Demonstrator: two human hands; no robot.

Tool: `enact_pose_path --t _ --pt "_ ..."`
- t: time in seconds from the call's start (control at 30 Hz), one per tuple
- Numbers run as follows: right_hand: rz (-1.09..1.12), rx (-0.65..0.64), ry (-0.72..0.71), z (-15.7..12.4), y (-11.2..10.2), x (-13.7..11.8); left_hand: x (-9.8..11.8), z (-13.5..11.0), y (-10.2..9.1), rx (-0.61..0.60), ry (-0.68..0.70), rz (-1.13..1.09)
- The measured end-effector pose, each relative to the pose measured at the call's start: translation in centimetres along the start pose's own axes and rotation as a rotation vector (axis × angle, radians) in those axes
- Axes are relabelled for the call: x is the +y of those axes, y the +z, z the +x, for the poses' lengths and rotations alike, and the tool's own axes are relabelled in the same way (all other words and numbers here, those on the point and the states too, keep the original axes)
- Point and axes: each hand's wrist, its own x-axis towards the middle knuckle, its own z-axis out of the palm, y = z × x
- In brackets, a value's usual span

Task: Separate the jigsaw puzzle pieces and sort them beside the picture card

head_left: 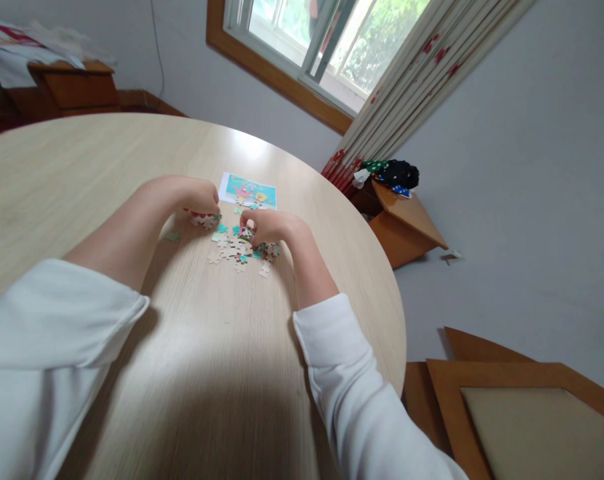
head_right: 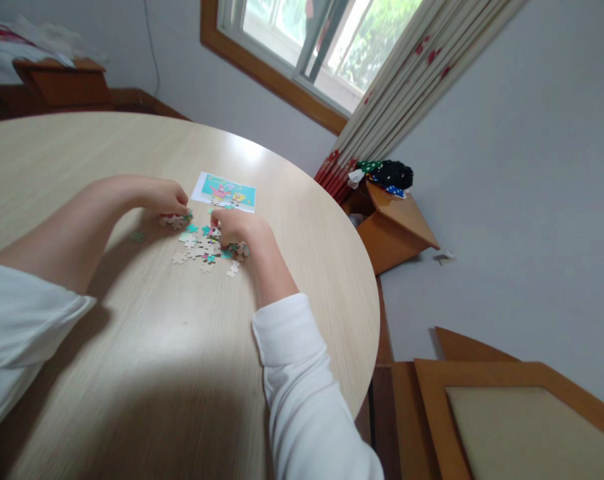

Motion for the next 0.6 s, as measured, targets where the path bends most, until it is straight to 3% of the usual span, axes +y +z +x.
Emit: enact_pose_path --t 0.33,0.6 --pt "0.000 0.031 -0.031 0.0 -0.2 0.4 -0.1 0.3 0.0 -0.022 -0.005 -0.014" --pt "0.066 0.093 0.049 -1.6 -1.6 -0.2 0.1 -0.1 -0.2 -0.008 -0.003 0.012"
